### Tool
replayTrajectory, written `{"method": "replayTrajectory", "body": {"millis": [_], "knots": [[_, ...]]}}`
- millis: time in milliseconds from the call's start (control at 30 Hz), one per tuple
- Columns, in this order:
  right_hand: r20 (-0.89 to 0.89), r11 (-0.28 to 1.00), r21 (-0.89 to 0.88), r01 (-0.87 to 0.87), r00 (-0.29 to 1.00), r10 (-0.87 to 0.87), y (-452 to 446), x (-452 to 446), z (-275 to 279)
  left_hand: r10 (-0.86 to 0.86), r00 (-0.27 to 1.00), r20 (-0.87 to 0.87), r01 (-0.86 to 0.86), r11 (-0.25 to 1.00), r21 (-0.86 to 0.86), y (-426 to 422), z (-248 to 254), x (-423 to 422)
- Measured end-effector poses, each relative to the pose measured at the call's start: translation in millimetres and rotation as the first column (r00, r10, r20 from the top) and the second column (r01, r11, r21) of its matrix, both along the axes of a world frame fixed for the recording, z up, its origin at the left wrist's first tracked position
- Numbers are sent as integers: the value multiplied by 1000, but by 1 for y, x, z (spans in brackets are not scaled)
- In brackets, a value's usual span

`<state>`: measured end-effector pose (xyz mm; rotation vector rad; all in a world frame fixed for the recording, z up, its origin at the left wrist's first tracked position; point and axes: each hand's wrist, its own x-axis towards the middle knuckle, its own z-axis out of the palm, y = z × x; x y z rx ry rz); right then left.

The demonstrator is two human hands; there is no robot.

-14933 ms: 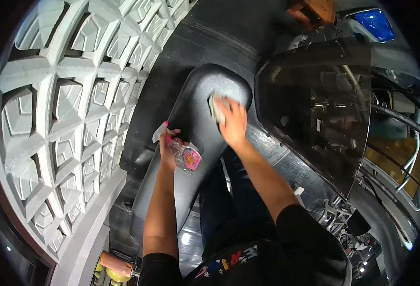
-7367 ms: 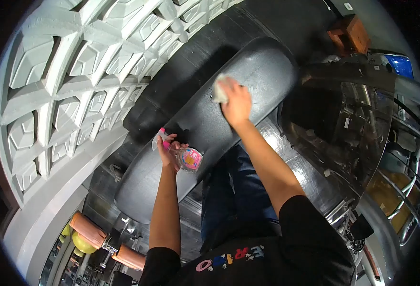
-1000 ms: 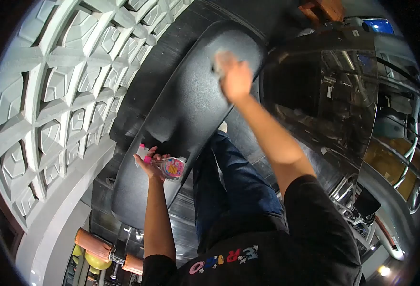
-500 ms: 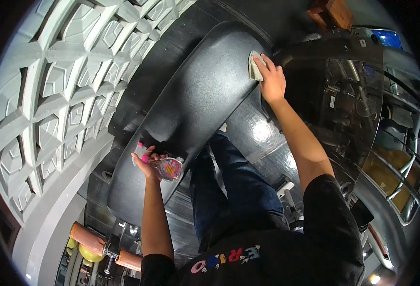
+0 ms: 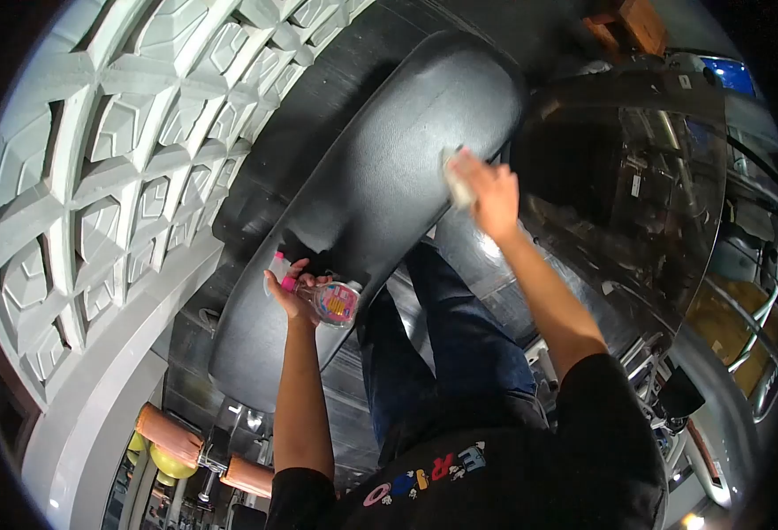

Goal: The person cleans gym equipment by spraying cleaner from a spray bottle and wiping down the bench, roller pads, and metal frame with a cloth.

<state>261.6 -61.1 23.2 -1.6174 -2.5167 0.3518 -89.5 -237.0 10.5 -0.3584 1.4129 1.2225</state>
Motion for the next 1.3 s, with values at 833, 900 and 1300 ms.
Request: {"method": "replayTrajectory", "body": {"millis": [833, 900, 1300], "knots": [[-239, 739, 144, 658, 747, -620, 21, -14, -31, -120, 991, 67, 113, 989, 95, -5, -5, -5], [-248, 793, 124, 596, 792, -557, -22, -36, -26, -90, 995, 53, 83, 990, 113, -3, -2, -3], [-386, 906, -301, 296, 831, -400, -167, -106, 11, -90, 996, 10, 90, 995, 35, 0, -8, -7]]}}
